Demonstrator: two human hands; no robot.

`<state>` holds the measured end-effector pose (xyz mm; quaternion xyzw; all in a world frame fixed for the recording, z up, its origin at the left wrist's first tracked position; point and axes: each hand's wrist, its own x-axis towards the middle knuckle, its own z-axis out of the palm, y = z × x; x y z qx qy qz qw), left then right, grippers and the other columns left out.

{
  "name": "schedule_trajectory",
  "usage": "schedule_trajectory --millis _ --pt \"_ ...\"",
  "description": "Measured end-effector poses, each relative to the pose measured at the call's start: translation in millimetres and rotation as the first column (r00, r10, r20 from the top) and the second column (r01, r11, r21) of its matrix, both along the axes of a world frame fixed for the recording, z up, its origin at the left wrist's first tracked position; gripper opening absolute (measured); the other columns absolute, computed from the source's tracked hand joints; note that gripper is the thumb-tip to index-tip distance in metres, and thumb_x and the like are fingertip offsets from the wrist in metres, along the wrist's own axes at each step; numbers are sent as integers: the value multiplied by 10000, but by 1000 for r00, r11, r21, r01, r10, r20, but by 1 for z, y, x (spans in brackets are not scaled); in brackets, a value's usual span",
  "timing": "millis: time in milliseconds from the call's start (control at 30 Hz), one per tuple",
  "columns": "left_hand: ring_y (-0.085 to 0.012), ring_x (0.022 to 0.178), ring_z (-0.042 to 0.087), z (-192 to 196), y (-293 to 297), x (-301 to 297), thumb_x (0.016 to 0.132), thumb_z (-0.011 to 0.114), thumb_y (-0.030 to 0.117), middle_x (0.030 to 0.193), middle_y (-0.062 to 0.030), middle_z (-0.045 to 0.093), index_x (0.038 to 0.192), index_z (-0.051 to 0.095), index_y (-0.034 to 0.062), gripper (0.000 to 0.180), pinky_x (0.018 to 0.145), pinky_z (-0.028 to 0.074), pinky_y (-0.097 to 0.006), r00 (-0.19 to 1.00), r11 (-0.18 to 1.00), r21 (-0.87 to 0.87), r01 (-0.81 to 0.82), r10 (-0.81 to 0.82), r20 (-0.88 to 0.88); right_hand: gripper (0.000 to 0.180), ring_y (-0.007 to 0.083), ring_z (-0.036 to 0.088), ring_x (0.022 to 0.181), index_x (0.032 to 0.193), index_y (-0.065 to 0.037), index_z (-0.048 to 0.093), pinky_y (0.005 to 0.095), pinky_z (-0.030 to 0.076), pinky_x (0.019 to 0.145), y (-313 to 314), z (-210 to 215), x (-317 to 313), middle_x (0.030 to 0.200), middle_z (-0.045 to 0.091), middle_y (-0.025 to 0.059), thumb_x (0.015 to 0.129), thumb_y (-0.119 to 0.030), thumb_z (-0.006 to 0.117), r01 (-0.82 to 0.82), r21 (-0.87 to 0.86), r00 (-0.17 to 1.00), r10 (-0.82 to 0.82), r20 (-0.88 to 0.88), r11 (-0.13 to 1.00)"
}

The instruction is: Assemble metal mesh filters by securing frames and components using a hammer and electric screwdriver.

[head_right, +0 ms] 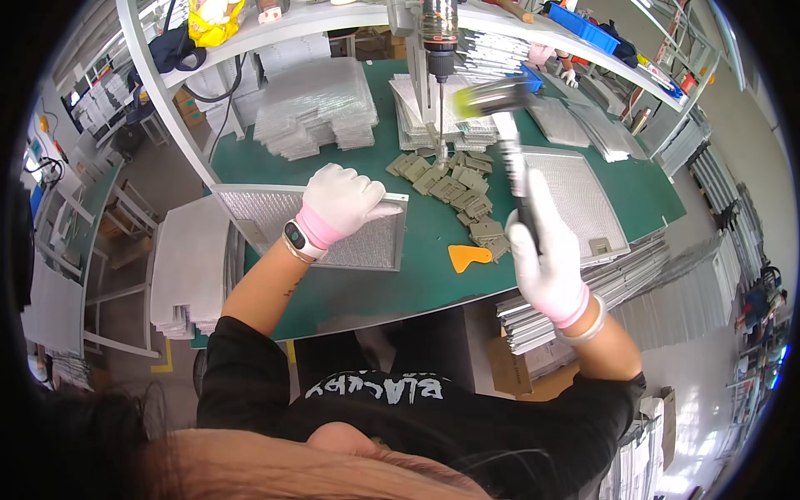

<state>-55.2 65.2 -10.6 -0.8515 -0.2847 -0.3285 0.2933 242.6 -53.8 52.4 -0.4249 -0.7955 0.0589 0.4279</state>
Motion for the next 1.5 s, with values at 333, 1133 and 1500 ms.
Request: schedule_trajectory --millis 333,1133,1500 --pt "-178 565 547 0 0 -1 742 726 484 570 8 492 632 527 172 386 557 415 -329 1000 999 -34 -6 7 12 571 267 652 750 1471 14 393 344 530 735 0 -4 -1 880 635 142 919 -9 536 50 -70 998 -53 -36 996" --pt "-245 519 504 -13 -30 57 635 734 271 520 -34 493 516 530 124 278 533 350 -410 878 966 -195 -169 237 416 729 129 523 1037 1521 -22 285 259 450 899 175 119 -101 1232 556 86 893 -104 645 -64 393 930 198 -311 917" --pt "-234 488 475 -16 -26 53 614 749 230 520 -13 476 521 510 130 275 505 334 -390 863 993 -78 -91 118 491 86 104 550 620 900 -72 599 236 453 556 156 95 -119 722 582 5 939 -148 614 -668 152 268 426 -864 729"
